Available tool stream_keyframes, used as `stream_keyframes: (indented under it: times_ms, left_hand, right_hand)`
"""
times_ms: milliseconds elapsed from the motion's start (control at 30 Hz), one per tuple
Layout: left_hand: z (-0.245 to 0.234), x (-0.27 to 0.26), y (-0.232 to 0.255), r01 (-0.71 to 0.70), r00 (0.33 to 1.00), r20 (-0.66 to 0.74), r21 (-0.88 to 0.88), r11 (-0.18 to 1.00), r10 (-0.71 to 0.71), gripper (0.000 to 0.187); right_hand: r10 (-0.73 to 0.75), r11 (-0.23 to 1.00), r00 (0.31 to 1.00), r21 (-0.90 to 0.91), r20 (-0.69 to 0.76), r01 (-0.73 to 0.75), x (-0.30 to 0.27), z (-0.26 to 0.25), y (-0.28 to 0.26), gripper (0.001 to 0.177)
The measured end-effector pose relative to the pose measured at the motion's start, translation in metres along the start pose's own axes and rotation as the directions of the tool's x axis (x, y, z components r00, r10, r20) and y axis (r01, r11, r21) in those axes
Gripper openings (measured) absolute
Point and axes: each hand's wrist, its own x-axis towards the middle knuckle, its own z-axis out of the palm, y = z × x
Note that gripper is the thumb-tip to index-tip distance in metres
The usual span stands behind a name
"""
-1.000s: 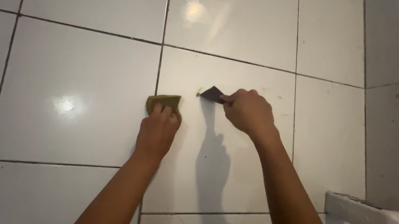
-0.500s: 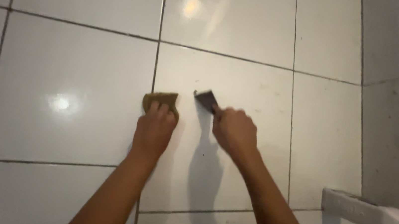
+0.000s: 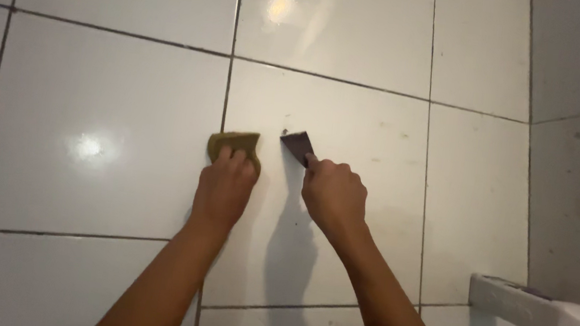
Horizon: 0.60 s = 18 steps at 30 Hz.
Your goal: The person scrapes white floor tiles using a putty knife and a sponge, then pours liquid from a container into a spray bottle.
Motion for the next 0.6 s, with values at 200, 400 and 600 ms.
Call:
stream_keyframes:
  times_ms: [200,400,600]
  left_hand:
    - [-0.001,0.001,0.0,-0.02,0.999,0.029,0.06,0.998,0.019,0.004]
    - [-0.007,0.002,0.002,0.019,0.996,0.087,0.048,0.999,-0.023,0.006]
    - [-0.009,0.003,0.003,0.001,0.998,0.062,0.051,0.999,-0.004,0.008]
  right_hand:
    - [0.002,1.0,0.999,-0.029,0.038,-0.001,-0.014,0.009,0.0,0.033]
    - [-0.003,0.999,1.0,0.044,-0.025,0.004,-0.004,0.008,-0.004,0.037]
    - [0.011,1.0,0.999,0.0,0.031,-0.011,-0.02,0.014,-0.003,0.034]
